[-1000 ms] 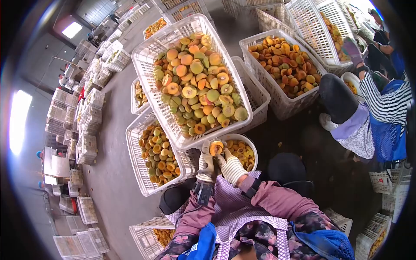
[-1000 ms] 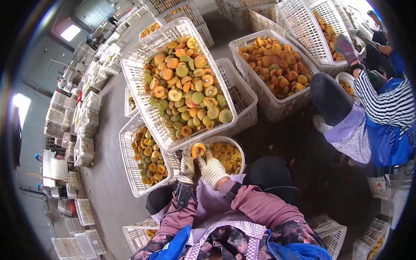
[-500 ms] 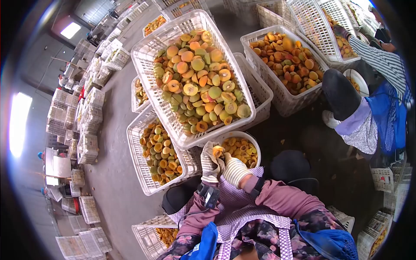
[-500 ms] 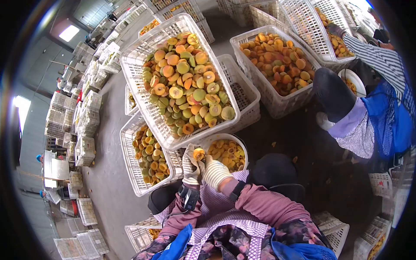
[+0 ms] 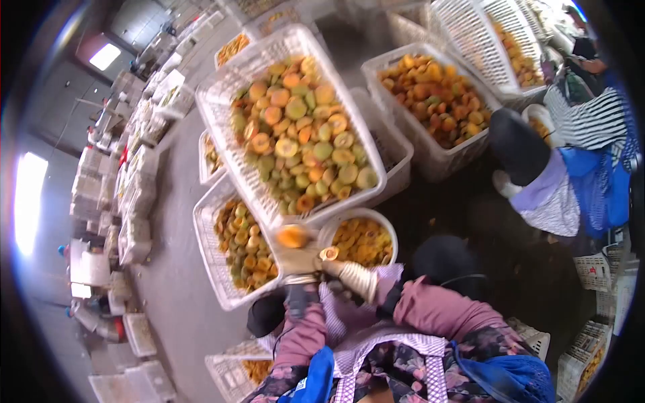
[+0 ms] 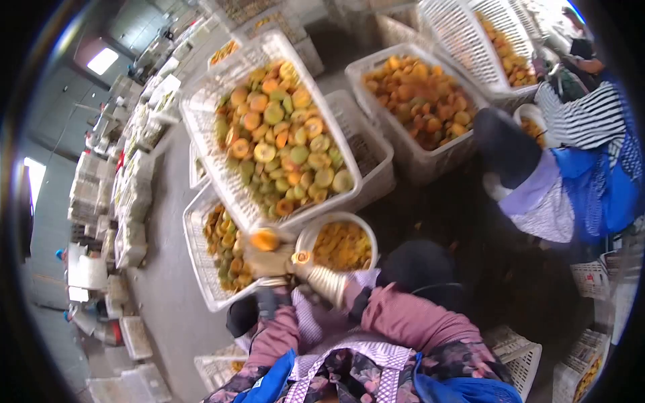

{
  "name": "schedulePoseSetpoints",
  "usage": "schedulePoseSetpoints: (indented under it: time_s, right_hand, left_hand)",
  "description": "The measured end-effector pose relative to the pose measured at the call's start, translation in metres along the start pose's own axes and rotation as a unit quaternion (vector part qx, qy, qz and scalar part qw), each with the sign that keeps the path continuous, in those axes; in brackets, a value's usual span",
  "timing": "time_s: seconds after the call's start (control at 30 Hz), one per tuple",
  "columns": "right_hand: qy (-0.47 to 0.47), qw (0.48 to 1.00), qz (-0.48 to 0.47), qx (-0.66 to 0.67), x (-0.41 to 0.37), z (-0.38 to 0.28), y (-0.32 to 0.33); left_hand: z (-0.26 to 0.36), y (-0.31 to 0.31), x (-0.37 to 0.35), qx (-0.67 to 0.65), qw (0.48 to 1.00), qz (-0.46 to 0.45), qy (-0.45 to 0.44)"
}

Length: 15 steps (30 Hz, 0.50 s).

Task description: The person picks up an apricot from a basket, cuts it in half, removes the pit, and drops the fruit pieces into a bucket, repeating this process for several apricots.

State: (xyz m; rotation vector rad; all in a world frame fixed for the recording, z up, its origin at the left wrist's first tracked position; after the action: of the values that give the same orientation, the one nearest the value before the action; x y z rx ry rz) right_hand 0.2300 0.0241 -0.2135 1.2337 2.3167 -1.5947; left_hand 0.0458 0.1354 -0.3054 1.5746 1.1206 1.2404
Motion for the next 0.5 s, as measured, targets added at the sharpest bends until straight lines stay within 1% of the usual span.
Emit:
schedulePoseSetpoints:
  time_s: [0.03,0.07,0.1,0.13,0.17,0.2,0.23,0.27,0.3,0.33,0.37,0.4,0.43,0.47,0.5]
  right_hand:
    - [0.024,0.999,0.03,0.037,0.019,0.022,0.012]
    - [0.061,0.993,0.071,0.072,0.038,0.041,0.028]
    - [0.079,0.987,0.125,0.064,0.025,0.03,0.025]
    - [0.056,0.987,0.143,0.038,0.012,0.018,0.024]
    - [0.133,0.97,0.171,0.114,0.041,0.03,0.041]
    - [0.149,0.976,0.148,0.064,0.077,0.045,0.068]
    - [0.105,0.981,0.154,0.049,0.048,0.024,0.055]
    - [0.054,0.986,0.153,0.036,0.02,0.005,0.03]
    - [0.069,0.981,0.18,0.008,0.019,0.003,0.035]
    - [0.082,0.975,0.204,-0.016,0.029,0.01,0.038]
    - [0.13,0.969,0.211,-0.009,0.043,0.014,0.045]
    - [0.119,0.972,0.201,-0.014,0.044,0.014,0.047]
    - [0.117,0.972,0.203,-0.018,0.043,0.014,0.049]
    - [0.115,0.972,0.206,-0.023,0.041,0.012,0.05]
    - [0.116,0.971,0.208,-0.024,0.04,0.009,0.051]
  left_hand:
    - [0.016,0.076,0.02,0.076,0.992,-0.068,0.076]
    - [0.034,0.152,0.04,0.159,0.966,-0.147,0.139]
    - [0.031,0.161,0.051,0.162,0.973,-0.099,0.133]
    - [0.008,0.096,0.07,0.204,0.976,-0.035,0.068]
    - [0.007,0.066,0.095,0.151,0.985,-0.062,0.052]
    - [0.018,0.031,0.122,0.103,0.985,-0.138,0.011]
    - [0.03,-0.022,0.15,0.086,0.967,-0.231,-0.058]
    - [0.037,-0.094,0.171,0.128,0.928,-0.308,-0.168]
    - [0.053,-0.061,0.166,0.031,0.949,-0.296,-0.101]
    - [0.064,-0.024,0.152,-0.064,0.956,-0.285,-0.034]
    - [0.07,-0.011,0.152,-0.07,0.957,-0.278,-0.037]
    - [0.071,-0.004,0.149,-0.104,0.951,-0.292,-0.011]
    - [0.071,-0.003,0.148,-0.136,0.942,-0.306,0.014]
    - [0.061,-0.03,0.156,-0.174,0.916,-0.362,0.016]
    - [0.052,-0.051,0.157,-0.198,0.916,-0.347,0.018]
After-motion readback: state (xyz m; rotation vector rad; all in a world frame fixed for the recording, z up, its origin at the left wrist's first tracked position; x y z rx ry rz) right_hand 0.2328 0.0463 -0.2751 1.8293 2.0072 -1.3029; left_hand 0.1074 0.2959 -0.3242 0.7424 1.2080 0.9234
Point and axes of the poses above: each hand's wrist, its own x-axis towards the middle knuckle, its own y-axis out of the back of the hand, z = x × y, the point moved 5 cm from there along x, towards the middle knuckle, and after that the axes turned 8 degrees about -z, right-handed, at the moved point
